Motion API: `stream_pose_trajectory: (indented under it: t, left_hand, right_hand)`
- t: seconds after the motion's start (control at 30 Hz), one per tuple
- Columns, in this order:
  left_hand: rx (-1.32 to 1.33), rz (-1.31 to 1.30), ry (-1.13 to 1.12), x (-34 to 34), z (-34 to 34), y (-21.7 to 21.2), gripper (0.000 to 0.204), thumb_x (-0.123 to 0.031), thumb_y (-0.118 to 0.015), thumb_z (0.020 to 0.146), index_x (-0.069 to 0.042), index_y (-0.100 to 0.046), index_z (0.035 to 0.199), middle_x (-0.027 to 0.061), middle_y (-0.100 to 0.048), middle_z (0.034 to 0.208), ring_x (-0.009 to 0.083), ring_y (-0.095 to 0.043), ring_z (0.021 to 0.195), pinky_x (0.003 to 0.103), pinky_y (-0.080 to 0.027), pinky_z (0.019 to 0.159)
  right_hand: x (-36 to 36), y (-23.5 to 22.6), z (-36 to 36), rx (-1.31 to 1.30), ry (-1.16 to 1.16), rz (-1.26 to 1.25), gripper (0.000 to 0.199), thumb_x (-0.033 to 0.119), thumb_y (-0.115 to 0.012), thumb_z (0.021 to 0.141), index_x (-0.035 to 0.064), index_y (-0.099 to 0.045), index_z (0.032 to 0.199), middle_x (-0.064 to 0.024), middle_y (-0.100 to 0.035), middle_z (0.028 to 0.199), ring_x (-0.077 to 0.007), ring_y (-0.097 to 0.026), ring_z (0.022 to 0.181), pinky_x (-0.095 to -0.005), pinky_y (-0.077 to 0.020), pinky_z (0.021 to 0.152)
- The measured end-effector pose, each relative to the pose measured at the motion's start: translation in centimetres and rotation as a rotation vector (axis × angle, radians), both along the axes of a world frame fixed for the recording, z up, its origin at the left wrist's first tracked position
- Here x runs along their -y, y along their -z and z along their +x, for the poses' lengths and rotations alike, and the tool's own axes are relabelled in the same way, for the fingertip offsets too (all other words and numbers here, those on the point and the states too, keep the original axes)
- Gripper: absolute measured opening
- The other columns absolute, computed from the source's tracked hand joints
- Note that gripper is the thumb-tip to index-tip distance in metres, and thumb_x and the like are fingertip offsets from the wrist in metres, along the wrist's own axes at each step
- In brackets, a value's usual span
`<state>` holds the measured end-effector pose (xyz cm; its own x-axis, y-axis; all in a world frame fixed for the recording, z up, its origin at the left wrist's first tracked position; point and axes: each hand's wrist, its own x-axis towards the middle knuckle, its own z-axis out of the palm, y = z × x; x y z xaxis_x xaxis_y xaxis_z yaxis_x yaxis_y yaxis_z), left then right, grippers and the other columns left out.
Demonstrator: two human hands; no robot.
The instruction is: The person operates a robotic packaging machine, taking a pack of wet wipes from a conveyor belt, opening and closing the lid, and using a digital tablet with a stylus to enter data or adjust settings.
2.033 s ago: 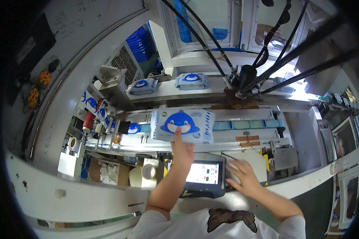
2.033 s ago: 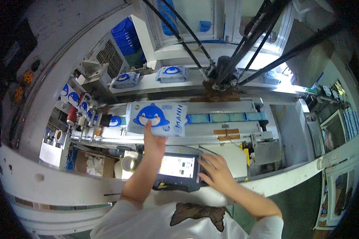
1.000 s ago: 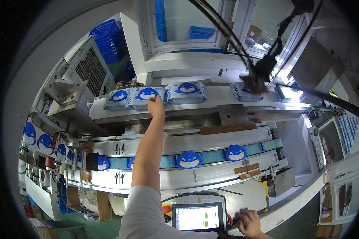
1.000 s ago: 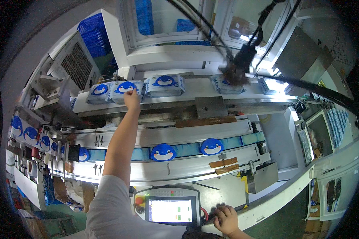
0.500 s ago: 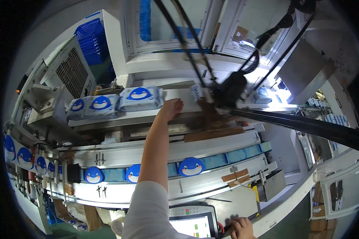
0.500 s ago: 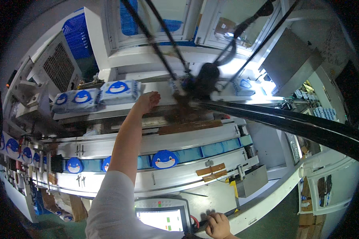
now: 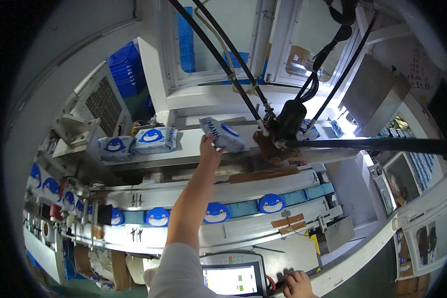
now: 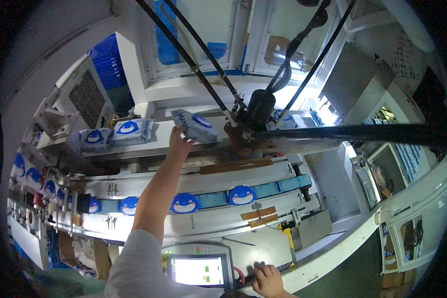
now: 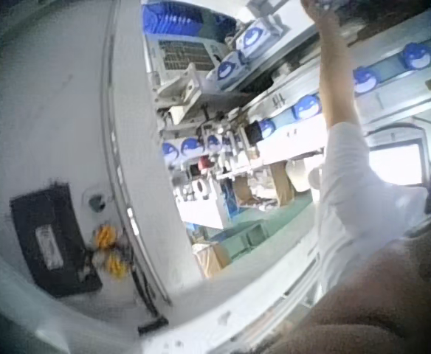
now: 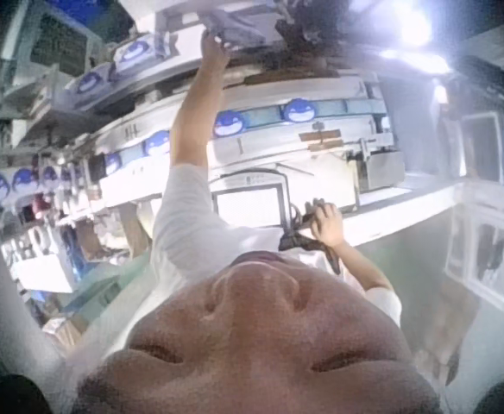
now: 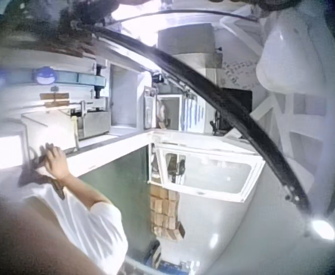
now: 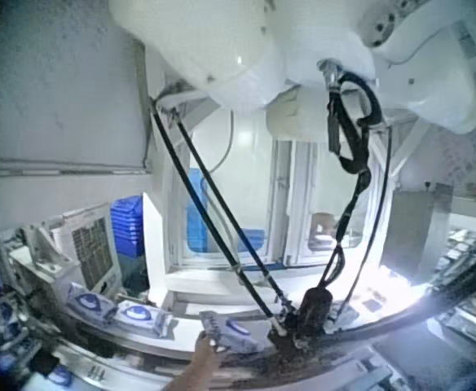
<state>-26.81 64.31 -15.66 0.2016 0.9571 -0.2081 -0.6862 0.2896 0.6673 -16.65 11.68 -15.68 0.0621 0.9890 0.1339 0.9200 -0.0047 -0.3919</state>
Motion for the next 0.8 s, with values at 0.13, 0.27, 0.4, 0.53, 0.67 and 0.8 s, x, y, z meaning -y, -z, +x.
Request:
stream_pose_trajectory:
  t: [0.13, 0.27, 0.4, 0.53, 0.67, 0.8]
  left_hand:
    - [0.156, 0.214, -0.107, 9.1, -10.3, -4.7, 0.022, -0.019, -0.048, 0.091, -0.011, -0.044, 0.111, 0.0081, -0.051, 0.113, 0.0306, -0.049, 0.110, 0.052, -0.047, 0.086]
    - [0.329, 0.335, -0.171, 23.1, -17.1, -8.3, 0.032, -0.022, -0.042, 0.094, -0.009, -0.042, 0.123, 0.0113, -0.049, 0.125, 0.0329, -0.048, 0.117, 0.056, -0.045, 0.091]
    - [0.402, 0.392, -0.079, 35.2, -20.4, -9.6, 0.042, -0.025, -0.039, 0.093, -0.006, -0.040, 0.130, 0.0161, -0.044, 0.132, 0.0359, -0.039, 0.125, 0.062, -0.035, 0.097]
    - [0.328, 0.285, 0.000, 44.0, -18.3, -12.5, 0.040, -0.023, -0.038, 0.094, -0.008, -0.037, 0.131, 0.0118, -0.048, 0.130, 0.0309, -0.047, 0.119, 0.056, -0.040, 0.094]
    - [0.348, 0.230, 0.028, 49.4, -16.9, -13.0, 0.040, -0.020, -0.037, 0.094, -0.009, -0.035, 0.132, 0.0092, -0.049, 0.129, 0.0255, -0.047, 0.120, 0.047, -0.039, 0.099]
    - [0.390, 0.253, 0.085, 51.3, -14.9, -13.2, 0.042, -0.019, -0.036, 0.093, -0.009, -0.033, 0.134, 0.0069, -0.048, 0.130, 0.0227, -0.046, 0.122, 0.042, -0.035, 0.102]
  right_hand:
    - [0.7, 2.9, 1.1, 0.017, -0.041, -0.051, 0.032, 0.021, -0.059, 0.067, 0.0092, -0.058, 0.096, -0.0121, -0.053, 0.097, -0.0312, -0.051, 0.091, -0.0428, -0.0431, 0.076]
    - [0.7, 1.7, 0.5, -0.015, -0.070, 0.037, 0.035, 0.014, -0.059, 0.068, 0.0038, -0.055, 0.101, -0.0155, -0.053, 0.101, -0.0341, -0.050, 0.094, -0.0435, -0.0432, 0.079]
    - [0.9, 0.6, 0.6, -0.224, -0.177, 0.163, 0.033, 0.008, -0.060, 0.071, 0.0020, -0.053, 0.104, -0.0177, -0.053, 0.103, -0.0358, -0.051, 0.093, -0.0415, -0.0431, 0.081]
    - [-0.8, -5.7, 0.9, -0.541, -0.192, 0.383, 0.031, 0.008, -0.062, 0.077, 0.0009, -0.051, 0.105, -0.0178, -0.055, 0.104, -0.0335, -0.054, 0.094, -0.0375, -0.0428, 0.082]
    - [0.0, -17.5, 0.8, -0.321, -0.444, 0.865, 0.029, 0.006, -0.067, 0.070, 0.0042, -0.057, 0.098, -0.0142, -0.058, 0.101, -0.0285, -0.055, 0.088, -0.0367, -0.0441, 0.074]
    - [2.4, -23.0, -0.1, -0.079, -0.689, 0.836, 0.034, 0.011, -0.073, 0.066, 0.0062, -0.063, 0.098, -0.0127, -0.058, 0.105, -0.0267, -0.054, 0.089, -0.0342, -0.0480, 0.073]
